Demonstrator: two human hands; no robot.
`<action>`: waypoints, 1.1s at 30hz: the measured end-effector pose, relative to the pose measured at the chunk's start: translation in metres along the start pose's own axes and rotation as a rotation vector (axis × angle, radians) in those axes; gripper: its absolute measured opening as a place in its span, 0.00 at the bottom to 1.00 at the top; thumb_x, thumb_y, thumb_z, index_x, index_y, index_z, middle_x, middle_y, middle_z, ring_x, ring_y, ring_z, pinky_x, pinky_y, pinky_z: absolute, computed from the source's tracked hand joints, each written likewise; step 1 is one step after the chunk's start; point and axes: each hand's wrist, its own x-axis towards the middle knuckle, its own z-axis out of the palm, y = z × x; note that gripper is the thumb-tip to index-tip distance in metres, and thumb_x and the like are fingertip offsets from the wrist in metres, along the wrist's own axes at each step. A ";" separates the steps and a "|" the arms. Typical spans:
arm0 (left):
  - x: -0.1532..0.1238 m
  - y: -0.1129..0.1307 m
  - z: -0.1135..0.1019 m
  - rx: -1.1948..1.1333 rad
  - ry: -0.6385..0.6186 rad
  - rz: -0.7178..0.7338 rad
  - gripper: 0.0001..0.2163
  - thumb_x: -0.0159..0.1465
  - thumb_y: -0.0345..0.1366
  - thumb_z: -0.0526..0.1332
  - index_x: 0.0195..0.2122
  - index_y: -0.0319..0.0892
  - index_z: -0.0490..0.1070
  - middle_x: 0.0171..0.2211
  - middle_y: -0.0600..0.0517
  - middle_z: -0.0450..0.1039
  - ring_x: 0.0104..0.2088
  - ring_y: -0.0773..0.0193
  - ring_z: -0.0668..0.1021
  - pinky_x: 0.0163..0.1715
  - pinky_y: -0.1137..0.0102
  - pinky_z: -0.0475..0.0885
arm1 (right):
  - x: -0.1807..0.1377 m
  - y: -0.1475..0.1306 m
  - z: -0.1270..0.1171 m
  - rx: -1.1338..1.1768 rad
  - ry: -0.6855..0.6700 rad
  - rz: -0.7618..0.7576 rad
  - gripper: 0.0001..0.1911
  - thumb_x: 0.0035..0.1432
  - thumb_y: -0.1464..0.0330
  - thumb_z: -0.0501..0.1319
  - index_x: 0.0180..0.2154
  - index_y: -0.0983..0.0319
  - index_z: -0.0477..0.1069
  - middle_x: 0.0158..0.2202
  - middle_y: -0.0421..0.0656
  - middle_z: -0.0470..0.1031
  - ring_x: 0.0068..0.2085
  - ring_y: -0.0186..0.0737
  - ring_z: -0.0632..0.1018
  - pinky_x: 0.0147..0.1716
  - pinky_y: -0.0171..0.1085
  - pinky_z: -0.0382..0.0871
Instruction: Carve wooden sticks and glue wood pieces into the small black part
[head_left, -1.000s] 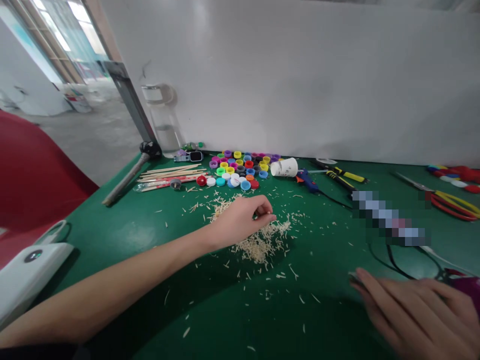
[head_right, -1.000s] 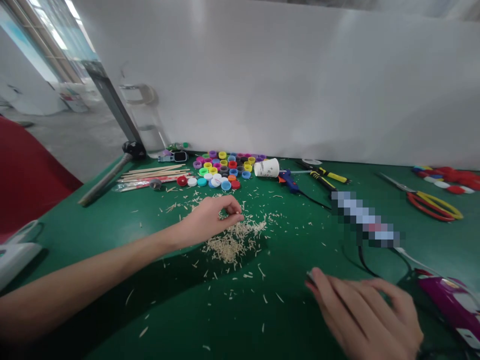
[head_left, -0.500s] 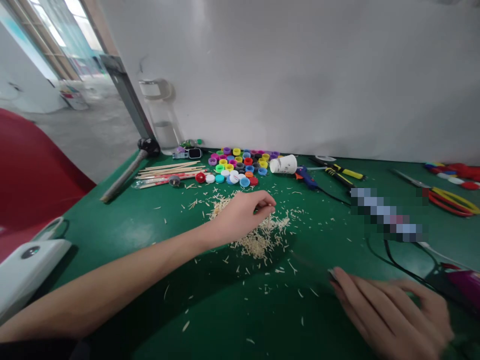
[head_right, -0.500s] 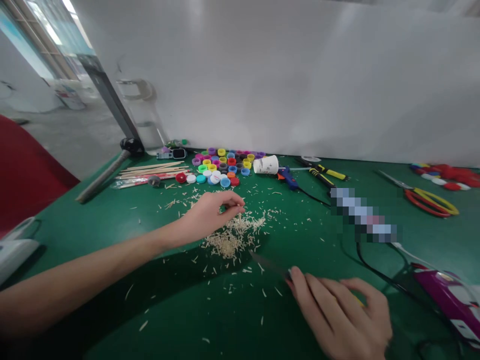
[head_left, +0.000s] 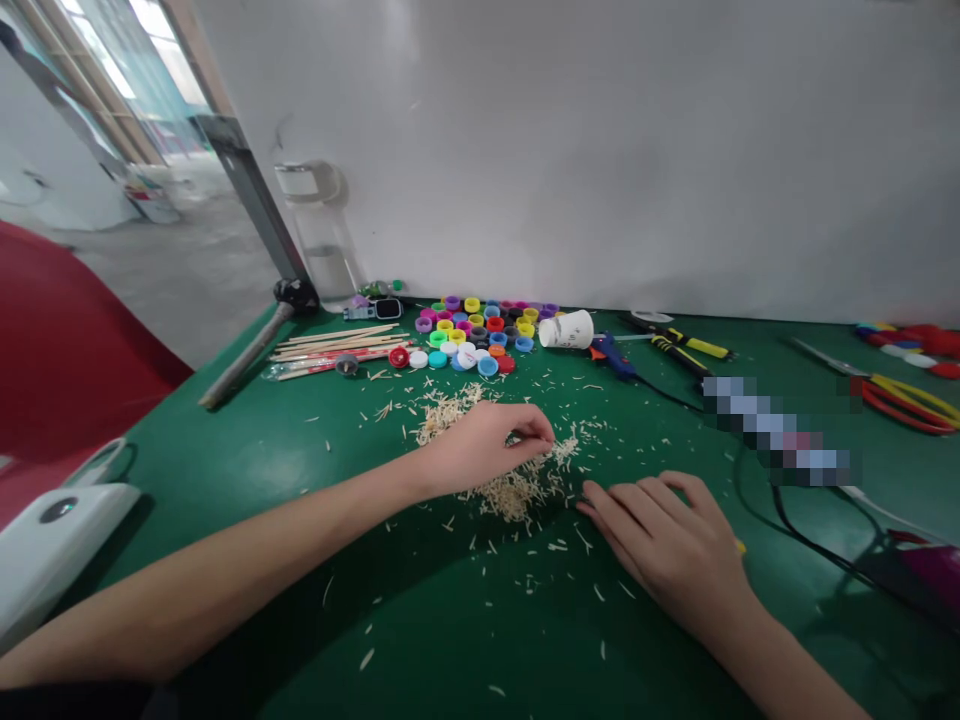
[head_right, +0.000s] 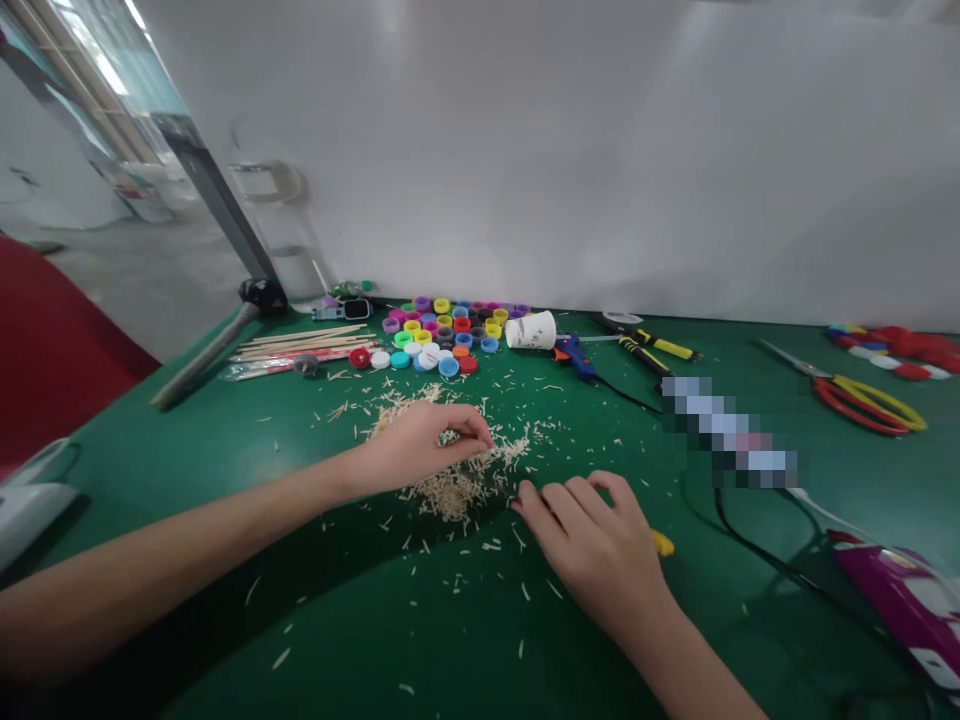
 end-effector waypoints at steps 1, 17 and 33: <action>0.000 0.000 0.000 0.005 -0.011 0.014 0.07 0.64 0.38 0.56 0.38 0.44 0.73 0.38 0.54 0.77 0.38 0.68 0.78 0.37 0.73 0.72 | 0.000 -0.001 0.000 0.004 0.003 0.008 0.06 0.57 0.71 0.62 0.38 0.63 0.73 0.28 0.40 0.75 0.30 0.35 0.69 0.38 0.42 0.58; -0.004 0.001 0.012 -0.011 0.004 0.041 0.08 0.64 0.38 0.56 0.39 0.44 0.73 0.38 0.54 0.78 0.38 0.68 0.79 0.37 0.74 0.73 | 0.002 -0.002 0.002 0.006 -0.014 0.097 0.05 0.59 0.68 0.60 0.36 0.63 0.73 0.28 0.41 0.74 0.31 0.36 0.70 0.33 0.38 0.57; -0.007 0.007 0.012 0.055 -0.032 0.083 0.08 0.64 0.36 0.56 0.40 0.44 0.75 0.37 0.54 0.79 0.37 0.68 0.79 0.36 0.75 0.73 | 0.007 0.008 0.010 0.031 -0.110 0.015 0.09 0.62 0.69 0.54 0.33 0.62 0.73 0.25 0.40 0.67 0.29 0.35 0.65 0.33 0.38 0.53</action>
